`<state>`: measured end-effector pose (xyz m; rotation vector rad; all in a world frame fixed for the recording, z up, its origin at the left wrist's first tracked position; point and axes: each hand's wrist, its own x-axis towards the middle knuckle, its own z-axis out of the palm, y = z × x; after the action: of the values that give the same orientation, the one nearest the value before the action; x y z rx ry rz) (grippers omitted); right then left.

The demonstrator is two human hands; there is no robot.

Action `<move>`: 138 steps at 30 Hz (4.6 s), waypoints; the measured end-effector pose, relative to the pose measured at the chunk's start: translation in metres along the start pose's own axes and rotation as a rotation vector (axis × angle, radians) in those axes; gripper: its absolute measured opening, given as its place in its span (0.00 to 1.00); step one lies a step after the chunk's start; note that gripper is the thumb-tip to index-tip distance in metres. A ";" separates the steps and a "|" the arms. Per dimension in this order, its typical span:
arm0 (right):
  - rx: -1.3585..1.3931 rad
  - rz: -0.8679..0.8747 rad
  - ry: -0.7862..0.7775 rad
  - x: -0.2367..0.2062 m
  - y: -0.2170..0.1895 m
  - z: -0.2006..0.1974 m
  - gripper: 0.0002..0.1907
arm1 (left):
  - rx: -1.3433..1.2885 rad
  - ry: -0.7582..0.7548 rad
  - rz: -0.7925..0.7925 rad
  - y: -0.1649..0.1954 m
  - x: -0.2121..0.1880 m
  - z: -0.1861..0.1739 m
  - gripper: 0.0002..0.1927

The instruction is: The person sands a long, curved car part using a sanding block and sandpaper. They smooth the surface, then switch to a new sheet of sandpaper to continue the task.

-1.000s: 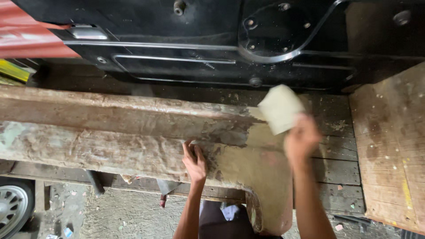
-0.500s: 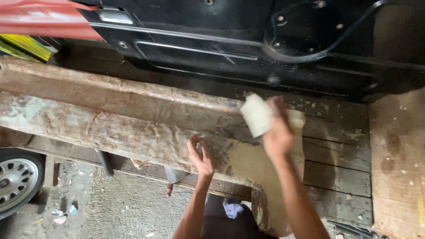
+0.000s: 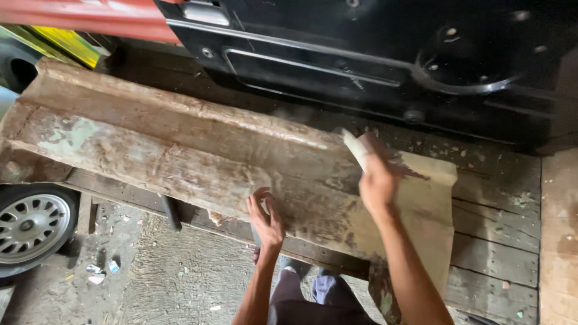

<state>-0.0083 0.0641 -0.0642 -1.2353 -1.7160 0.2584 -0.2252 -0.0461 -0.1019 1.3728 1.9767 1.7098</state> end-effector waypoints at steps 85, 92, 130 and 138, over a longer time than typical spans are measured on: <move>-0.216 0.097 -0.151 -0.199 -0.036 -0.104 0.26 | -0.190 -0.488 0.081 0.015 -0.056 -0.027 0.17; -0.282 0.407 0.527 -0.178 -0.023 -0.150 0.13 | -0.182 -0.498 -0.056 0.033 -0.084 -0.009 0.15; -0.178 0.087 -0.316 -0.175 0.008 -0.051 0.26 | -0.083 -0.424 0.062 -0.024 -0.011 0.001 0.15; -0.448 0.266 -0.309 -0.193 -0.044 -0.026 0.26 | 0.016 -0.591 0.374 -0.043 0.004 -0.009 0.15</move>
<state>-0.0115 -0.1230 -0.1343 -1.8367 -1.9359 0.2384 -0.2551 -0.0455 -0.1340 2.0559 1.4710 1.1911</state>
